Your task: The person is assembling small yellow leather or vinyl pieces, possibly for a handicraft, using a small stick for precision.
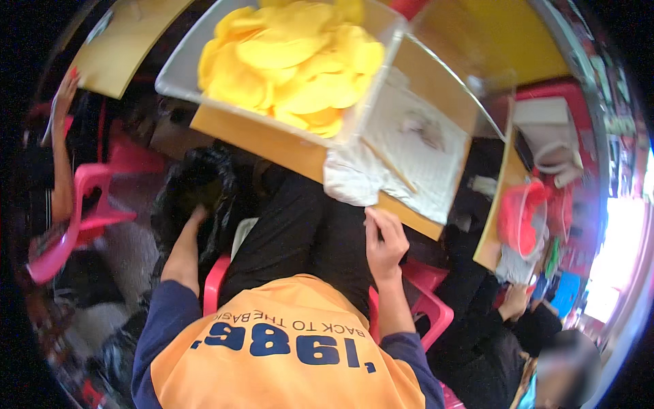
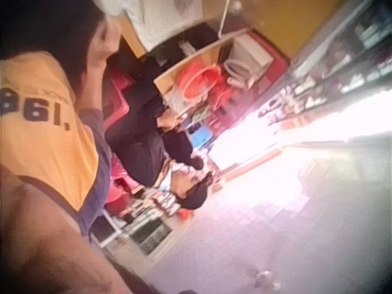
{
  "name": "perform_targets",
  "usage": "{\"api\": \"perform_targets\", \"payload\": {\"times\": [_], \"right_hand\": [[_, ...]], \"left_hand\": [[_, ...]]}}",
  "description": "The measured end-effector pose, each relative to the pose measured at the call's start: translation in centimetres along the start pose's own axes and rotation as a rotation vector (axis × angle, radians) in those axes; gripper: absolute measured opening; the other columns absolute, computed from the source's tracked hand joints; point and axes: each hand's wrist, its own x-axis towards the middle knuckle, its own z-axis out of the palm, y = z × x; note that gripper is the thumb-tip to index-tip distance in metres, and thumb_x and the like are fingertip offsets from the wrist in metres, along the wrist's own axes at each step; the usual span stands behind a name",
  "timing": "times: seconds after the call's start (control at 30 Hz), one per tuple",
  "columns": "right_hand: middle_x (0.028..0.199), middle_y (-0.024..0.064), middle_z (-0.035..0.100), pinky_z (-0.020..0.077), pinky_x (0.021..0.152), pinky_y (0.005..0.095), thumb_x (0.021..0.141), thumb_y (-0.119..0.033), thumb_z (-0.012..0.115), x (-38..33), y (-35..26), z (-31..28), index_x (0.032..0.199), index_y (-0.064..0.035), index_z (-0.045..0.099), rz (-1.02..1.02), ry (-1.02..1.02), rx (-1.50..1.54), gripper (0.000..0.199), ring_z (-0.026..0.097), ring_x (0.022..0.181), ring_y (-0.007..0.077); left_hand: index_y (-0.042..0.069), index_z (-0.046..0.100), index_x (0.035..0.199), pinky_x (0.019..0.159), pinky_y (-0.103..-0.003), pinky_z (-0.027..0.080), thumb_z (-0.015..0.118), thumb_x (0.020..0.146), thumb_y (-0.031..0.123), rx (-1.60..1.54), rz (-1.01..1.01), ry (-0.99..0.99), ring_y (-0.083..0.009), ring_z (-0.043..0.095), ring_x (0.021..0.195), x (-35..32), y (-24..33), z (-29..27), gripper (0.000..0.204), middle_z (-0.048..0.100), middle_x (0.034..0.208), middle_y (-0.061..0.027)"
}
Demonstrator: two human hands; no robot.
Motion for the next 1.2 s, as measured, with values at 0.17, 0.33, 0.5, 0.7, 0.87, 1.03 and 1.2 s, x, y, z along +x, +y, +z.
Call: {"api": "perform_targets", "payload": {"times": [0.17, 0.33, 0.5, 0.7, 0.87, 1.03, 1.2], "right_hand": [[0.085, 0.0057, 0.065, 0.0459, 0.065, 0.0223, 0.084, 0.003, 0.062, 8.9, -0.8, -1.2, 0.093, 0.0018, 0.064, 0.057, 0.199, 0.118, 0.009, 0.057, 0.071, 0.0084], [0.090, 0.0096, 0.066, 0.0487, 0.072, 0.0288, 0.081, -0.005, 0.066, 18.9, -4.5, -0.1, 0.096, -0.0023, 0.067, -0.169, 0.012, 0.215, 0.015, 0.063, 0.079, 0.0200], [0.097, 0.0135, 0.066, 0.0494, 0.080, 0.0344, 0.081, -0.023, 0.066, 25.5, -5.9, 7.3, 0.094, -0.0004, 0.067, -0.537, -0.344, -0.002, 0.026, 0.062, 0.092, 0.0301], [0.087, 0.0156, 0.067, 0.0519, 0.071, 0.0376, 0.081, -0.020, 0.061, 28.2, -7.0, 13.3, 0.082, -0.0007, 0.067, -0.775, -0.725, -0.533, 0.020, 0.064, 0.085, 0.0323], [0.079, 0.0133, 0.066, 0.0520, 0.064, 0.0391, 0.079, -0.014, 0.056, 28.0, -7.2, 13.3, 0.077, -0.0008, 0.063, -0.835, -0.738, -0.658, 0.015, 0.064, 0.072, 0.0331], [0.076, 0.0150, 0.065, 0.0508, 0.062, 0.0404, 0.079, -0.008, 0.054, 26.5, -9.1, 9.4, 0.075, -0.0007, 0.061, -0.683, -0.409, -0.305, 0.011, 0.064, 0.069, 0.0316], [0.088, 0.0138, 0.065, 0.0507, 0.068, 0.0388, 0.078, -0.007, 0.058, 19.2, -14.9, 3.8, 0.089, -0.0007, 0.059, -0.748, -0.226, -0.147, 0.013, 0.063, 0.075, 0.0307]], "left_hand": [[0.001, 0.065, 0.105, 0.090, -0.042, 0.046, 0.057, 0.084, 0.020, 0.029, 0.135, 0.156, -0.0370, 0.058, 0.106, -3.7, -1.1, -4.5, 0.030, 0.061, 0.109, -0.0233], [-0.001, 0.066, 0.098, 0.082, -0.038, 0.049, 0.059, 0.083, 0.019, 0.115, 0.323, 0.180, -0.0336, 0.063, 0.091, -21.0, 14.2, -15.7, 0.025, 0.065, 0.094, -0.0212], [-0.003, 0.066, 0.099, 0.078, -0.033, 0.050, 0.062, 0.083, 0.016, -0.241, 0.619, 0.294, -0.0276, 0.066, 0.090, -31.9, 20.5, -17.7, 0.025, 0.067, 0.095, -0.0178], [-0.003, 0.066, 0.101, 0.075, -0.025, 0.049, 0.063, 0.086, 0.012, -0.660, 0.698, 0.035, -0.0117, 0.062, 0.084, -35.9, 23.1, -13.2, 0.022, 0.069, 0.093, -0.0104], [-0.003, 0.066, 0.099, 0.075, -0.026, 0.049, 0.062, 0.086, 0.015, -0.589, 0.683, 0.085, -0.0130, 0.063, 0.082, -37.0, 23.5, -12.5, 0.022, 0.069, 0.090, -0.0097], [-0.002, 0.067, 0.096, 0.075, -0.026, 0.049, 0.061, 0.088, 0.015, -0.660, 0.759, 0.169, -0.0127, 0.062, 0.081, -38.0, 25.7, -13.4, 0.020, 0.068, 0.088, -0.0086], [-0.003, 0.064, 0.101, 0.079, -0.025, 0.049, 0.057, 0.092, 0.016, -1.292, 0.873, 0.113, -0.0120, 0.062, 0.085, -39.9, 29.3, -14.4, 0.022, 0.067, 0.091, -0.0072]]}}
